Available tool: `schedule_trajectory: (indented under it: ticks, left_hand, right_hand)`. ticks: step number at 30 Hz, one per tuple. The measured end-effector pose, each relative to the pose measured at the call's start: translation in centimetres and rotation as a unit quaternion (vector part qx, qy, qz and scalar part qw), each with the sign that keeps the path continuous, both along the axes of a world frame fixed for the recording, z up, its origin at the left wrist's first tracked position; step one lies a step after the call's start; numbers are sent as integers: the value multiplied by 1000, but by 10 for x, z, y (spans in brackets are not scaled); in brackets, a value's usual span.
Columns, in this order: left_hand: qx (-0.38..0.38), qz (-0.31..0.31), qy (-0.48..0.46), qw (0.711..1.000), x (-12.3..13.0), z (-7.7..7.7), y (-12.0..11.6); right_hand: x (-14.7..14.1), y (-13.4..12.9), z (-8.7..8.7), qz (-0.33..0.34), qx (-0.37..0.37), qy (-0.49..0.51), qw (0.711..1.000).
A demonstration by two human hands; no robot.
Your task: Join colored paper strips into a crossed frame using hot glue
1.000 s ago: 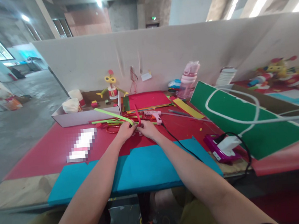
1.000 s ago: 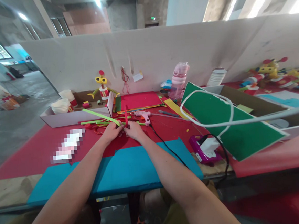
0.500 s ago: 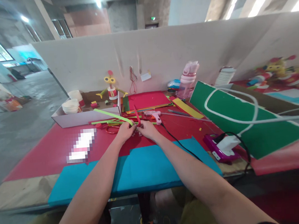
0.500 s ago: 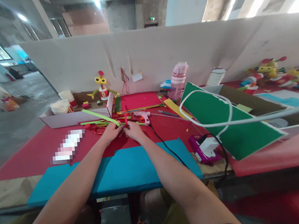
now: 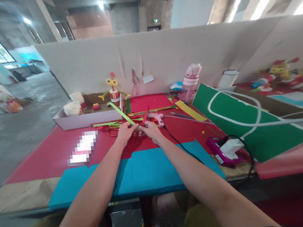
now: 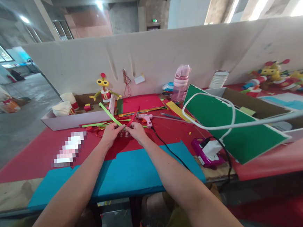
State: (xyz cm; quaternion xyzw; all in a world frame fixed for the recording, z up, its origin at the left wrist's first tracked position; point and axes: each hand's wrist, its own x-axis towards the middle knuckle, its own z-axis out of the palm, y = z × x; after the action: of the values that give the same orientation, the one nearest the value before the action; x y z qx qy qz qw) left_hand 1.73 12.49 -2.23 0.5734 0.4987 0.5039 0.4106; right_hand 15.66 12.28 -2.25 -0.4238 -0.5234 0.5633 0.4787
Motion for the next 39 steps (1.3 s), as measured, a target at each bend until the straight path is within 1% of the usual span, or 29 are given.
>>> schedule_trajectory:
  ticks: [3,5,8,10,12,15,18,21,23,29,33,39]
  left_hand:
    - [-9,-15,-31,999,1,3,-2]
    - [-13,-40,-66,997,2,3,-3]
    - [-14,-84,-104,991,2,1,-2]
    - [-12,-100,-104,989,1,-2,0]
    - [-7,-101,-89,991,-1,-4,2]
    - [-6,-89,-75,993,-3,-6,4]
    - [-12,-81,-89,993,-2,-4,3]
    - [-12,-88,-113,990,0,-3,1]
    - [-18,-89,-119,989,1,-2,0]
    - [-31,-73,-131,988,0,-1,1]
    - [-33,-75,-130,988,-1,-1,0]
    - [-29,-62,-115,991,-1,-1,-1]
  right_hand:
    - [1,1,-1,3,-12,41,999]
    - [2,1,-1,8,-16,61,998]
    - [3,2,-1,-14,-14,74,997]
    - [3,3,-1,-25,-7,78,997]
    - [3,4,-3,-24,-4,84,996]
    - [3,6,-5,-8,-22,106,994]
    - [2,6,-5,2,-48,135,990]
    - [3,5,-5,2,-67,154,986]
    - [3,5,-4,3,-71,160,985]
    - [8,8,-3,33,-89,187,978]
    - [9,9,-6,34,-86,199,976]
    - [6,10,-10,25,-77,176,981]
